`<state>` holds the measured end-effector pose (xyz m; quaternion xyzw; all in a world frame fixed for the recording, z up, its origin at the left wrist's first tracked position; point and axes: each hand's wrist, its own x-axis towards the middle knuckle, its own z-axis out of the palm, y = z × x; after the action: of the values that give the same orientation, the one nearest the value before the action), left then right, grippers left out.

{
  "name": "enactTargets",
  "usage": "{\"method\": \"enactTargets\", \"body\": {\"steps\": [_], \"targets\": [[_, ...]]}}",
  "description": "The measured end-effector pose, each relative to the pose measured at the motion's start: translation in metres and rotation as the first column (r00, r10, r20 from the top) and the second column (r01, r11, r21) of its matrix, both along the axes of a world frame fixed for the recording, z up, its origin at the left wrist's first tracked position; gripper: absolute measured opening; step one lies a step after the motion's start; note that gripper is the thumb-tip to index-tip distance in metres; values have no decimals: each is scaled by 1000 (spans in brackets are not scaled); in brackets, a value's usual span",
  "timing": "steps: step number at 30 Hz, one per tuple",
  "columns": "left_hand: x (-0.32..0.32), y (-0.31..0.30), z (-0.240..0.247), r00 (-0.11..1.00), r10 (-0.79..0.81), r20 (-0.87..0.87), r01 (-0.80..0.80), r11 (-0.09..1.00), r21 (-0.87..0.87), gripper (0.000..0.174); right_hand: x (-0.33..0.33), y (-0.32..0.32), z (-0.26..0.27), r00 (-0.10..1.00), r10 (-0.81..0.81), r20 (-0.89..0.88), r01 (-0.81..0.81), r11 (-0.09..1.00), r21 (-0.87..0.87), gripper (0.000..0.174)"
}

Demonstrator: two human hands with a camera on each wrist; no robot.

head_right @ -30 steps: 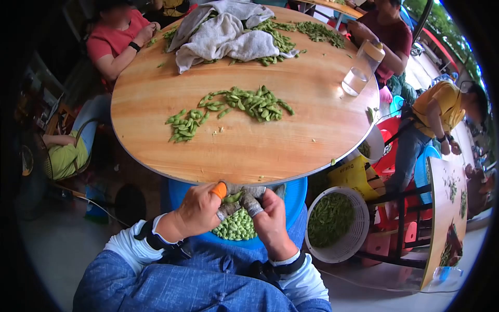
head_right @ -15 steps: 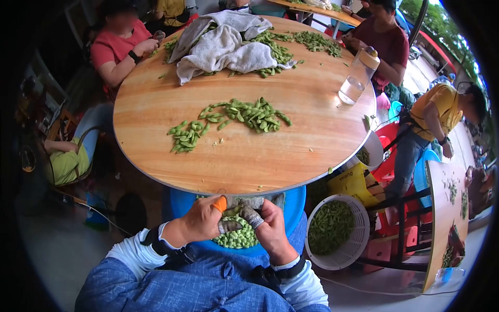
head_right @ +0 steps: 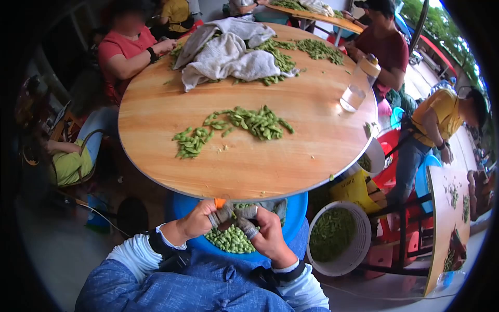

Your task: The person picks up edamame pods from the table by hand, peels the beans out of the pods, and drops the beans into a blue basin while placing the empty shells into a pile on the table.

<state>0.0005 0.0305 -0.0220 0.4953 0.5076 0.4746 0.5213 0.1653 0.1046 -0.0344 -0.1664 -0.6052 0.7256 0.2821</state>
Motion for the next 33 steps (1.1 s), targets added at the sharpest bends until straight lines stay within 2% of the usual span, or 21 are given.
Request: {"method": "enactTargets", "body": {"steps": [1,2,5,6,9,10,14,17,18,19,21,22,23,24,25,26,27,29,30,31,33], "targets": [[-4,1,4,991,-45,-123,50,998,32,10,1,1,-2,999,23,42,-25,999,41,20],[-6,-1,11,905,57,-421,11,987,158,10,0,-1,-2,998,-3,60,-1,998,68,17],[-10,-8,8,804,37,-593,44,992,122,13,-4,-10,4,973,-81,218,46,986,161,11],[-7,-10,11,791,53,-610,-12,997,72,17,-7,-11,1,967,-128,222,58,952,300,14],[-6,-12,-6,737,86,-670,-5,993,121,17,-10,-13,-14,960,-137,244,43,934,356,19],[-3,-13,-6,710,70,-701,-33,997,65,19,-10,-13,-17,955,-144,259,35,923,382,19],[10,-13,-18,827,74,-558,-159,982,-105,22,-8,-12,-18,941,-176,288,28,891,453,18],[9,-13,-32,777,24,-629,-27,1000,5,25,6,-8,-21,923,-272,270,98,849,520,15],[10,-14,-14,752,-102,-651,30,992,-120,27,18,-1,-23,910,-330,250,143,818,557,15],[8,-13,-2,742,-67,-667,43,998,-53,27,33,8,-22,875,-433,218,250,788,563,14],[-1,-10,13,722,5,-692,71,994,82,27,76,35,-26,700,-657,280,378,674,635,12],[-13,-2,18,713,118,-692,79,966,246,24,99,47,-29,543,-790,284,387,536,750,11],[-27,9,22,664,200,-721,48,950,307,22,119,53,-22,367,-800,474,353,592,725,15],[-44,24,23,610,281,-741,21,929,370,21,140,59,-33,295,-854,429,333,513,791,20],[-64,42,19,554,406,-727,-14,877,480,17,160,63,-43,253,-851,461,270,519,811,21],[-82,59,19,373,467,-802,-25,869,494,17,162,61,-42,336,-840,426,382,535,753,21],[-92,74,22,298,504,-811,-42,856,516,16,164,58,-41,413,-828,380,484,553,678,21],[-116,105,10,189,515,-836,-21,853,521,14,172,58,-66,456,-835,308,517,531,671,19],[-121,115,7,146,492,-858,-12,868,496,13,161,52,-59,440,-841,315,544,529,651,18],[-123,122,5,104,464,-880,-7,885,466,11,147,46,-44,458,-813,360,573,580,579,17],[-124,135,1,133,443,-887,-61,896,439,10,132,41,-37,512,-780,360,586,623,517,16]]}}
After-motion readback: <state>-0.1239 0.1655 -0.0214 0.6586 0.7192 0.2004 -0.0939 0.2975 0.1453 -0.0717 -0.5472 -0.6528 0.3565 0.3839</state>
